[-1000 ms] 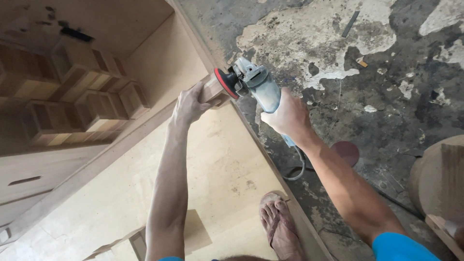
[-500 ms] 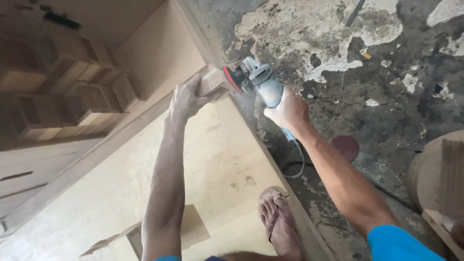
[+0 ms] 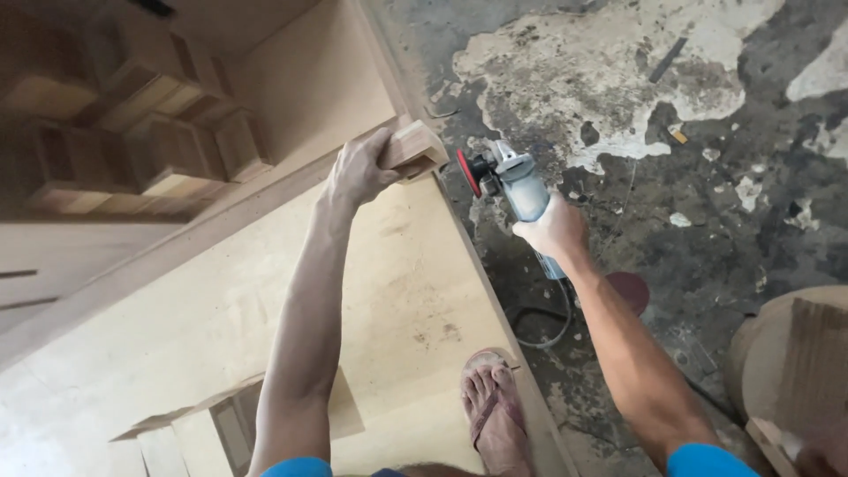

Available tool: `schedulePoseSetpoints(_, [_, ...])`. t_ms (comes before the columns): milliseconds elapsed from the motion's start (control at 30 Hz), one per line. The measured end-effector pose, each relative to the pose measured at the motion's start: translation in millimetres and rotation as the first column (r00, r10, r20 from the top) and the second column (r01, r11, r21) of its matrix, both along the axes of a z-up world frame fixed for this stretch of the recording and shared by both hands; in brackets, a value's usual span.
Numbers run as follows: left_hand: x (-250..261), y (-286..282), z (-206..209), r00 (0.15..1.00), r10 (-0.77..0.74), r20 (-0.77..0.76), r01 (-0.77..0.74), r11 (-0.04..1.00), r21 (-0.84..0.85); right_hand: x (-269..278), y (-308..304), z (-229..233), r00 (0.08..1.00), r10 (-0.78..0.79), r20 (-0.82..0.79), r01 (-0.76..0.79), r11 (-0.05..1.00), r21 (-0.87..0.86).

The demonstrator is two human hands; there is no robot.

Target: The person sands the outer edges of a small wooden box using a power sander, holding the box by hand and moving the sanding disk along the sides.

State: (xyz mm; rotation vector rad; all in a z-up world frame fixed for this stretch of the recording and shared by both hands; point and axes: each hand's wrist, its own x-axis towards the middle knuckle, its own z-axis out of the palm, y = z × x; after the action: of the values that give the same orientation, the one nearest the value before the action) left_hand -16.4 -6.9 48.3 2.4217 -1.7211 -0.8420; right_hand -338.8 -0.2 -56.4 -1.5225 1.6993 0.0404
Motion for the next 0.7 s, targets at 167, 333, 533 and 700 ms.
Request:
schedulePoseSetpoints(167, [17.7,-2.0,-31.0,0.996,-0.018,0.092,0.018,1.000,0.004,2.6,-3.0,11.7,0.999,-0.027,0.020,0.027,1.000,-0.012])
schedulePoseSetpoints(333, [8.5,1.2,-15.9,1.000,0.001,0.023,0.000,1.000,-0.028,6.2,-14.6,43.9,0.997,-0.017,0.078,0.018,1.000,-0.003])
schedulePoseSetpoints(533, [2.8,2.6,-5.4,0.999,-0.011,0.039,0.013,1.000,-0.028,16.2,-9.1,76.0,0.990,-0.026,0.140,0.040,0.994,-0.099])
schedulePoseSetpoints(700, [-1.5,3.9,10.1,0.999,-0.037,0.003,0.038,0.999,-0.036,19.5,-8.0,80.6,0.989,-0.034,0.142,0.051,0.992,-0.112])
